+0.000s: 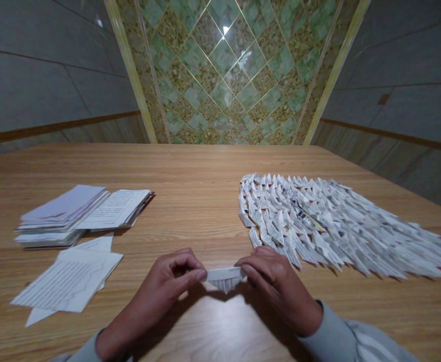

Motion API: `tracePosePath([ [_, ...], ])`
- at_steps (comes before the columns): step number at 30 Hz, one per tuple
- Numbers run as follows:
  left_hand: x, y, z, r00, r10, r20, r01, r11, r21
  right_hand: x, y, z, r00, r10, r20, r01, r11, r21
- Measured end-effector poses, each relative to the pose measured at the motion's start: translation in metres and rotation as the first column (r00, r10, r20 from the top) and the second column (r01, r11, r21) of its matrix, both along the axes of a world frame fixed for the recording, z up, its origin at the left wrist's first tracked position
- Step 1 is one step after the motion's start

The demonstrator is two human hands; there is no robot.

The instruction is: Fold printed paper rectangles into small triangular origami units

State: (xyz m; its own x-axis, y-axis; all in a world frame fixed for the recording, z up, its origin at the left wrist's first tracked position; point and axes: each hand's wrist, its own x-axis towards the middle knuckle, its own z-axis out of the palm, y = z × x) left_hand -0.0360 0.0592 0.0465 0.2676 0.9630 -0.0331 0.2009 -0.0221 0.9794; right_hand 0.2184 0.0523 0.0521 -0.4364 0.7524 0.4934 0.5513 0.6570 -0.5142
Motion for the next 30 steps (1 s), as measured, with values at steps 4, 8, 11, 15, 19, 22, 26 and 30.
tracePosePath([
  [4, -0.003, 0.002, -0.004, 0.999, 0.010, 0.030, -0.009, 0.999, -0.051, 0.007, 0.002, 0.002, 0.974, -0.168, -0.154, 0.166, 0.986, -0.028],
  [8, 0.004, -0.001, -0.003, 0.997, -0.074, -0.013, 0.074, 0.997, -0.005, 0.000, -0.005, 0.005, 0.980, -0.118, -0.160, 0.120, 0.993, 0.004],
  [11, 0.009, -0.006, -0.002, 0.990, -0.103, -0.098, 0.113, 0.989, 0.098, -0.011, -0.014, 0.003, 0.999, 0.016, -0.047, -0.019, 0.997, -0.078],
  [15, 0.013, -0.014, -0.003, 0.976, 0.130, -0.177, -0.061, 0.934, 0.353, -0.021, -0.021, -0.004, 0.999, -0.025, -0.022, 0.020, 0.985, -0.169],
  [19, 0.022, -0.026, -0.010, 0.966, 0.173, -0.190, -0.074, 0.895, 0.441, -0.024, -0.023, -0.012, 0.971, -0.200, -0.128, 0.172, 0.965, -0.199],
  [22, 0.031, -0.031, -0.015, 0.984, 0.013, -0.178, 0.064, 0.906, 0.418, -0.028, -0.026, -0.017, 0.974, -0.185, -0.130, 0.148, 0.957, -0.251],
  [26, 0.036, -0.030, -0.019, 0.998, -0.015, -0.055, 0.033, 0.941, 0.336, -0.033, -0.029, -0.019, 0.986, -0.056, -0.158, 0.001, 0.945, -0.327],
  [30, 0.037, -0.030, -0.022, 0.988, -0.046, 0.147, 0.019, 0.983, 0.184, -0.032, -0.029, -0.016, 0.978, 0.011, -0.209, -0.085, 0.932, -0.351],
])
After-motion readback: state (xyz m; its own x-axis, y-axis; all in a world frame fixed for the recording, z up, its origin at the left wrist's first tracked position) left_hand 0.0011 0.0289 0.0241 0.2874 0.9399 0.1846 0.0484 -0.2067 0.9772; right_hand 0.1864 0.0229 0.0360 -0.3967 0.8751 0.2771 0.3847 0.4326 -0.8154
